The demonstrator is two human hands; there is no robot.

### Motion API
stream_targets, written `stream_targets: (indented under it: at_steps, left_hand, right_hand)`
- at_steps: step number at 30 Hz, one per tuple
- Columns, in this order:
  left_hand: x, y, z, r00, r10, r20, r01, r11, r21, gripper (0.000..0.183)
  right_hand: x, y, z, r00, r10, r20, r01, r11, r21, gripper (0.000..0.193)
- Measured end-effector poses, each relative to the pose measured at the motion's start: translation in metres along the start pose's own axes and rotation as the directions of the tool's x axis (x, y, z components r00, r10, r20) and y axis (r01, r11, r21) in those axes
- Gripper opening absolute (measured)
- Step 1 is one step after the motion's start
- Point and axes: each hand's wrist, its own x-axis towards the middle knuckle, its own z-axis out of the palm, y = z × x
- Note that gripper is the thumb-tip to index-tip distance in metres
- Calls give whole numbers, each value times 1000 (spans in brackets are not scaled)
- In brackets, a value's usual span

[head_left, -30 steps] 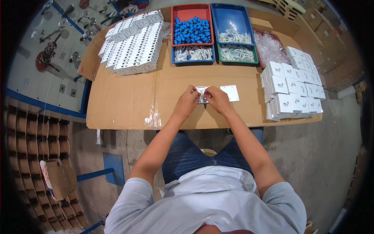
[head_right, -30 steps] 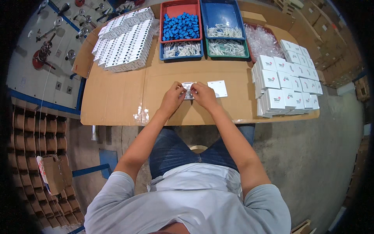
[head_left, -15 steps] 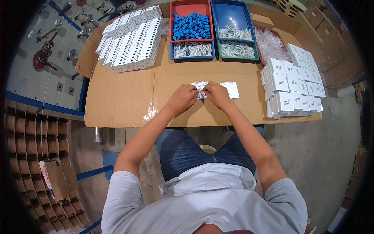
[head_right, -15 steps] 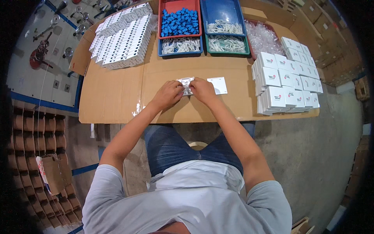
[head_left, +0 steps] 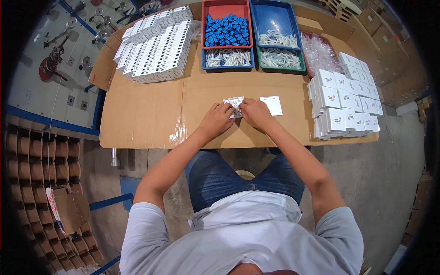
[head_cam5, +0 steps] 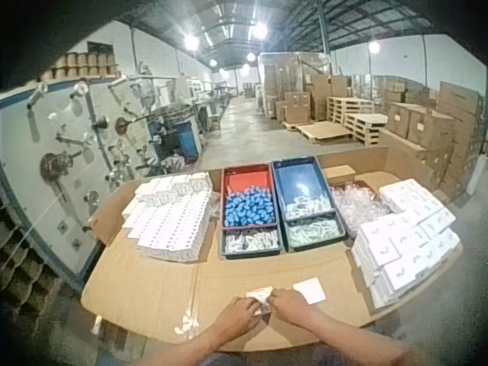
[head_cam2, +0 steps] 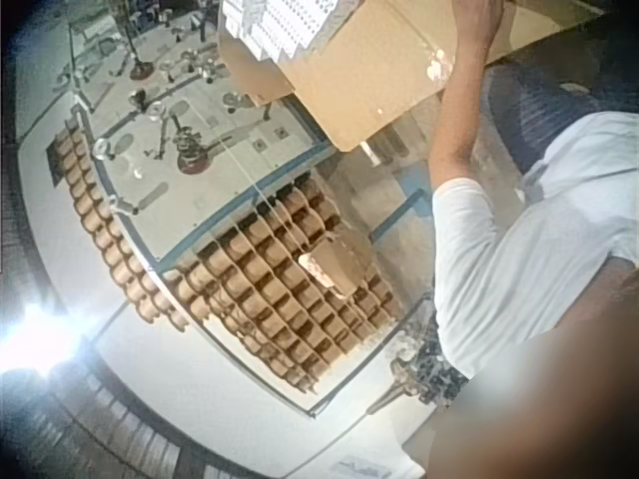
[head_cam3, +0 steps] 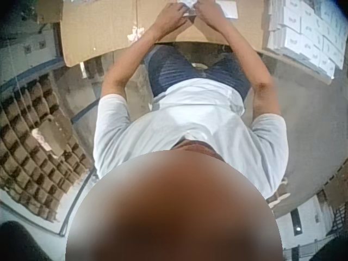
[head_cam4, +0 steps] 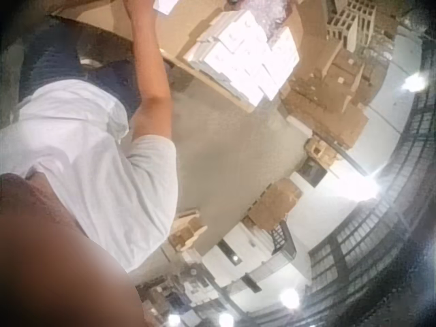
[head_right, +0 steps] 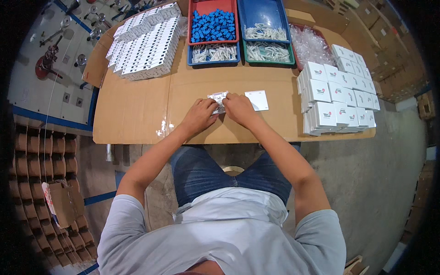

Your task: Assembling small electronic modules into white cardboard boxes and packing them with components.

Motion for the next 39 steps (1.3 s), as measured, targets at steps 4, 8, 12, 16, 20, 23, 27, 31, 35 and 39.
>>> stream_targets:
  at_steps: [4,8,12,16,20,23,27,31,35,39]
  left_hand:
    - [-11,5,5,998,-20,-53,17,999,-48,36]
    - [-18,8,7,991,-82,-103,68,988,-140,37]
    - [-16,19,12,977,-160,-142,133,974,-182,47]
    - [-22,22,13,909,-379,-173,331,909,-254,80]
    - [-23,19,16,854,-497,-154,466,863,-195,106]
    - [-22,22,18,877,-465,-122,459,885,-75,109]
    - [-26,21,16,874,-470,-119,457,881,-125,109]
    - [-37,-2,5,871,-477,-113,436,859,-268,95]
    - [-46,-39,0,782,-570,-253,551,821,-147,73]
    - [-45,-40,3,774,-580,-255,587,808,-53,68]
  right_hand:
    - [-10,4,-10,994,-110,18,107,987,120,12]
    - [-22,-4,-18,995,-85,-45,93,970,224,15]
    - [-38,13,-6,980,24,-197,58,913,403,16]
    - [-65,40,-8,820,385,-423,-276,914,297,33]
    - [-83,48,-5,652,614,-446,-627,767,139,51]
    - [-86,45,-1,666,623,-411,-635,762,127,52]
    - [-77,43,1,703,562,-435,-557,816,154,50]
    - [-40,48,0,793,469,-389,-447,882,151,47]
    - [34,69,-6,857,338,-388,-330,940,90,47]
    - [117,95,-15,927,191,-322,-211,977,-28,51]
